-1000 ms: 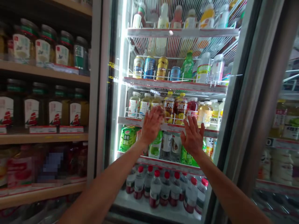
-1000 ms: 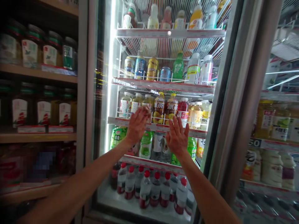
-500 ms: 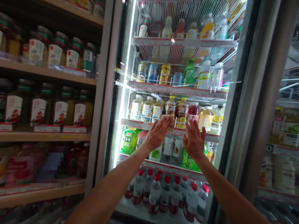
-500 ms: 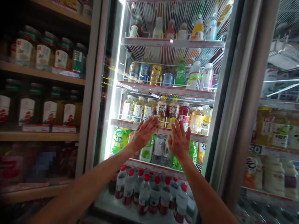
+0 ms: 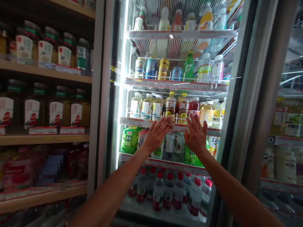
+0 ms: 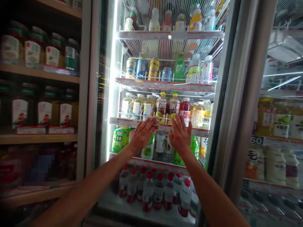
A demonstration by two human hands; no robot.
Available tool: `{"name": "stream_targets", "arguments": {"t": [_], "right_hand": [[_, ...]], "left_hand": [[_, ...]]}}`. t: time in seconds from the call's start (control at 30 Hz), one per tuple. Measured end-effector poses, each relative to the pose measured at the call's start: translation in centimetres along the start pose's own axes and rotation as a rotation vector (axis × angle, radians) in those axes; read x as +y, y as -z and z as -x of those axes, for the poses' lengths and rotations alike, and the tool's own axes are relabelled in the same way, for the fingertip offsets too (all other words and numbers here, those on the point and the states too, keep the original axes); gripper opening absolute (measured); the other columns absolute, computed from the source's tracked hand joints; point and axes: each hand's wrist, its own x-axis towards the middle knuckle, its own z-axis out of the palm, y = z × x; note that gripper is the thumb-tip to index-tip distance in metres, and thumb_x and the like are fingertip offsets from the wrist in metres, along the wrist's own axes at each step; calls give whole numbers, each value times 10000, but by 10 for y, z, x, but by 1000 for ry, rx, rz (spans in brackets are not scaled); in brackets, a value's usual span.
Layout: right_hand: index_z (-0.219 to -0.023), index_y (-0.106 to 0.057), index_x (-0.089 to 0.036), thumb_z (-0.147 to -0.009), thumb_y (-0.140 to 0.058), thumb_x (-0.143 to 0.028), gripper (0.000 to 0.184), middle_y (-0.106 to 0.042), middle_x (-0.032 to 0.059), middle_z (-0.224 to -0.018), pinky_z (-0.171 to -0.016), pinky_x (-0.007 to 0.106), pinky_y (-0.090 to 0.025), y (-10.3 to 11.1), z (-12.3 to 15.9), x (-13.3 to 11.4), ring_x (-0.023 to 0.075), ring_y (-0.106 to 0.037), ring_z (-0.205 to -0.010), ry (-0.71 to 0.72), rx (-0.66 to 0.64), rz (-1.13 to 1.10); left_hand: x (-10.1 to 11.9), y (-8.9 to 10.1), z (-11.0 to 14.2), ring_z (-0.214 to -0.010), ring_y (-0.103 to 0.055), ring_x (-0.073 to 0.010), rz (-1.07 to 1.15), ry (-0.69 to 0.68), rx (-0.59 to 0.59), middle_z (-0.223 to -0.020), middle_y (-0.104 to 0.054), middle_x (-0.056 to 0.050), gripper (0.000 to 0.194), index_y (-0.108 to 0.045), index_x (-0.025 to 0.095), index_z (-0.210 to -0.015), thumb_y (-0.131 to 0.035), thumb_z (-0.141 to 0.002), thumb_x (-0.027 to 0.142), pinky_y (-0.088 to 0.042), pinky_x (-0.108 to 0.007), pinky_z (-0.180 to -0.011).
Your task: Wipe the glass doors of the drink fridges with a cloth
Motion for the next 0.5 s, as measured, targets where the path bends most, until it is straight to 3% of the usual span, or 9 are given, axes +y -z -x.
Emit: {"name": "stream_targets", "arguments": {"t": [0.1,0.17,0.23,0.3,0.43,0.5], "right_hand": [[-1382,-252,-198,-824,-416,-257,584,-344,89,-1421,-1097,465,-102,0,0,0,209,-252,-1337,-8,-9,-13],[-1385,-244,-200,-825,-411,-254,587,-338,87,-1424,-1096,469,-99,0,0,0,212,-256,-1336,-16,-9,-17],[-1385,-244,-202,-827,-410,-256,585,-344,87,-1421,-1095,470,-102,0,0,-1,214,-264,-1333,-20,-3,-18],[-1385,-246,-203,-828,-410,-259,583,-349,86,-1418,-1094,468,-106,0,0,-1,214,-268,-1332,-20,1,-22],[-1385,-243,-205,-827,-411,-256,586,-330,78,-1429,-1095,463,-98,0,0,0,207,-249,-1339,-4,1,-36],[-1380,-257,-202,-824,-419,-251,581,-334,79,-1427,-1096,459,-101,0,0,1,204,-253,-1337,-4,3,-36]], "left_hand": [[-36,12,22,-1337,-239,-214,-87,242,82,-1365,-418,-106,425,-409,181,-1283,-387,-859,164,-235,-464,-1088],[-64,21,33,-1340,-233,-204,-136,451,232,-1393,-370,-119,429,-390,179,-1299,-367,-871,171,-242,-453,-1088],[-71,24,38,-1354,-187,-204,-144,513,292,-1412,-334,-127,440,-365,167,-1314,-358,-874,164,-246,-454,-1087],[-54,20,36,-1361,-157,-209,-100,407,225,-1408,-344,-123,453,-354,165,-1321,-364,-868,147,-257,-450,-1083],[-7,10,31,-1348,-195,-209,13,54,-20,-1317,-481,-83,444,-420,178,-1276,-393,-842,95,-255,-427,-1086],[-10,13,35,-1340,-223,-189,2,57,-26,-1300,-501,-66,437,-430,197,-1270,-409,-843,105,-214,-413,-1105]]}}
